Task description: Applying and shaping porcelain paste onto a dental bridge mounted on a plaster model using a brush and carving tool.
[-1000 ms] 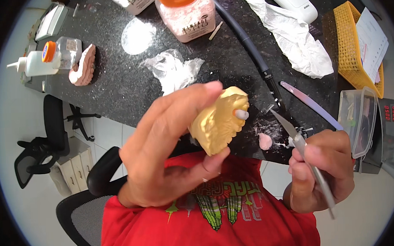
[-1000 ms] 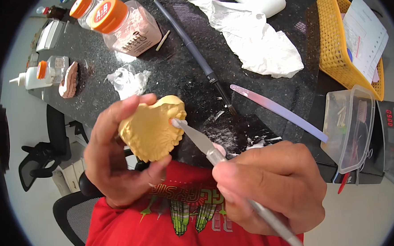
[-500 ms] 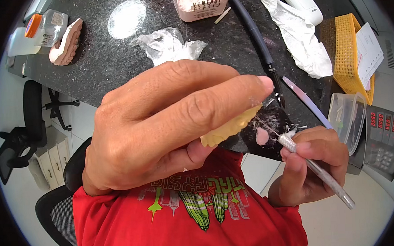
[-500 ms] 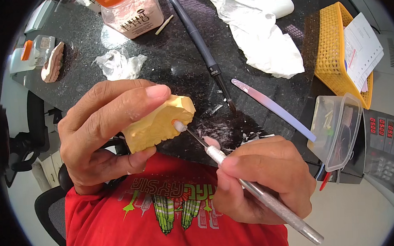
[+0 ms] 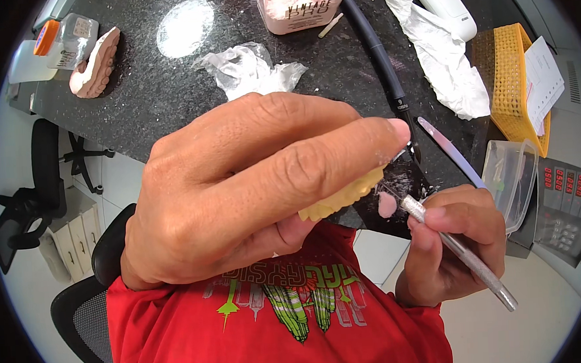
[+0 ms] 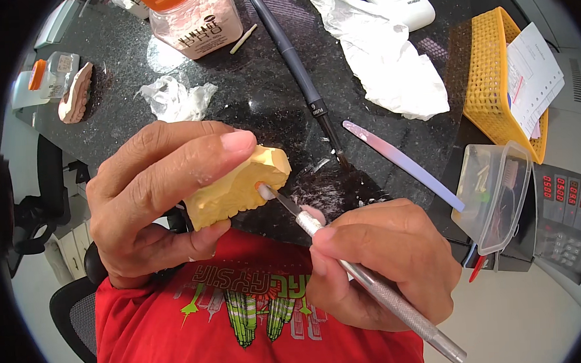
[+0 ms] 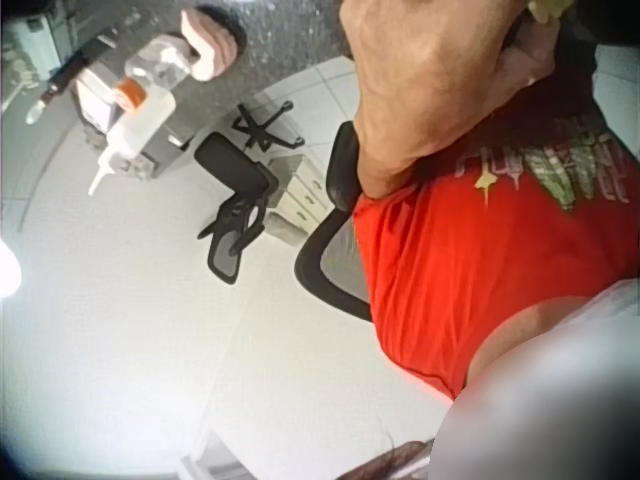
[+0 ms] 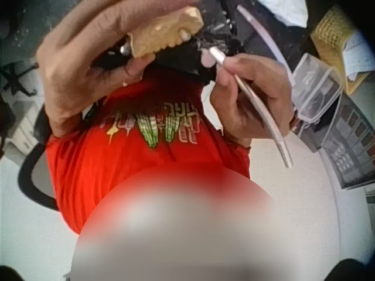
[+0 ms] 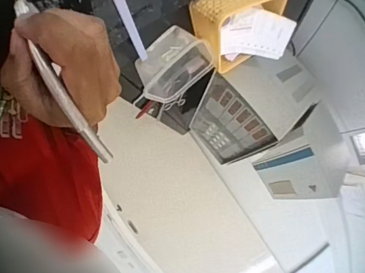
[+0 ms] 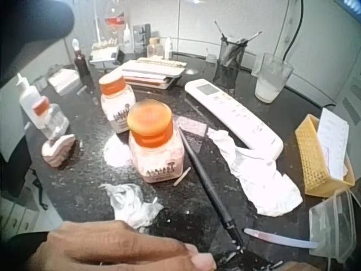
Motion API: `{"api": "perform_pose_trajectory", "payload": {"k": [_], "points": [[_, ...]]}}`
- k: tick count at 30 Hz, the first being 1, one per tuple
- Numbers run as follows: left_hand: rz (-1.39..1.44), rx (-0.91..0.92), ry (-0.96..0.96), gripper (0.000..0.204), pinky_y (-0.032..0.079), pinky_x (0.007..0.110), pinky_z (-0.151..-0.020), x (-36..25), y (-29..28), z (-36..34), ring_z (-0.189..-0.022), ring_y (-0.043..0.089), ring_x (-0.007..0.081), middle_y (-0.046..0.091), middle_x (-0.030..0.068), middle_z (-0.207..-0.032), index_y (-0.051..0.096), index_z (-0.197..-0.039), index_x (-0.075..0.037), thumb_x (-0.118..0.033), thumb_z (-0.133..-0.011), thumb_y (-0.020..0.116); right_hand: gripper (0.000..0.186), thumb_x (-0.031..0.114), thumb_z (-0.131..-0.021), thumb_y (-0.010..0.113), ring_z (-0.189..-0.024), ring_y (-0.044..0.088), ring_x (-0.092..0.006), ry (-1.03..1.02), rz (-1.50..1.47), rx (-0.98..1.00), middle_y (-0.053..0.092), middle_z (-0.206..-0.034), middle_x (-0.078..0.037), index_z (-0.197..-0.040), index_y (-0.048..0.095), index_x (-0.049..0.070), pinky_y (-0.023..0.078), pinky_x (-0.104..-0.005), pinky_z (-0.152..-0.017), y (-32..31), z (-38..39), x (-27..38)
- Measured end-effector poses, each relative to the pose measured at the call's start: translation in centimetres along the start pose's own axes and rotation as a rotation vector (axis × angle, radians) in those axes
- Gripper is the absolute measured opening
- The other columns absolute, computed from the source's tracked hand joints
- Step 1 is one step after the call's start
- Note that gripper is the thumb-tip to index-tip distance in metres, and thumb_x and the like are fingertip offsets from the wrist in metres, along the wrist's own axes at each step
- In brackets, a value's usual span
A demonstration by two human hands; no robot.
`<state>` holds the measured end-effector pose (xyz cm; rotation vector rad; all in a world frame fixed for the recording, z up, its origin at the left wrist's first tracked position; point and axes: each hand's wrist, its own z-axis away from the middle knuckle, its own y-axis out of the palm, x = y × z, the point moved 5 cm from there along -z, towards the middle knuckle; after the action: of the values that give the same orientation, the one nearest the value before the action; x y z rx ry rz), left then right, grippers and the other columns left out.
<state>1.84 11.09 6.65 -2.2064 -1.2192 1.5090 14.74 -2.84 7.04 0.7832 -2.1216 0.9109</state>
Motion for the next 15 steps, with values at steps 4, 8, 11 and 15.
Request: {"api": "perform_pose_trajectory", "payload": {"k": [4,8,11,15], "points": [[0.030,0.009,0.004,0.059,0.055,0.031,-0.066,0.15,0.11,0.04,-0.083,0.067,0.0267,0.064,0.0195,-0.098,0.063,-0.112,0.002,-0.005,-0.054,0.075,0.025,-0.007,-0.063,0.070,-0.056,0.059,-0.0175,-0.003,0.007,0.016,0.062,-0.070,-0.011,-0.086,0.061,-0.004,0.047,-0.0234,-0.052,0.04,0.01,-0.05],[0.046,0.006,-0.018,0.063,0.055,0.030,-0.066,0.17,0.10,0.11,-0.083,0.067,0.0254,0.064,0.0187,-0.098,0.063,-0.113,0.000,-0.002,-0.052,0.074,0.025,-0.007,-0.063,0.070,-0.056,0.059,-0.0176,-0.013,0.017,0.031,0.062,-0.070,-0.011,-0.086,0.061,-0.004,0.048,-0.0234,-0.052,-0.01,-0.23,-0.01],[0.040,0.008,-0.027,0.062,0.055,0.030,-0.066,0.09,0.10,0.12,-0.083,0.067,0.0251,0.064,0.0184,-0.098,0.063,-0.114,0.000,-0.003,-0.053,0.074,0.025,-0.006,-0.063,0.070,-0.057,0.059,-0.0176,-0.014,0.014,0.032,0.062,-0.070,-0.011,-0.086,0.061,-0.004,0.048,-0.0235,-0.051,0.19,-0.14,0.13],[0.046,0.004,-0.025,0.061,0.055,0.030,-0.066,0.23,0.26,0.15,-0.083,0.067,0.0249,0.064,0.0184,-0.098,0.063,-0.113,0.000,-0.004,-0.053,0.074,0.013,0.004,-0.072,0.066,-0.055,0.049,-0.0142,0.069,0.095,-0.041,0.054,-0.065,-0.009,-0.080,0.057,0.001,0.039,-0.0230,-0.052,0.36,0.35,0.12]]}}
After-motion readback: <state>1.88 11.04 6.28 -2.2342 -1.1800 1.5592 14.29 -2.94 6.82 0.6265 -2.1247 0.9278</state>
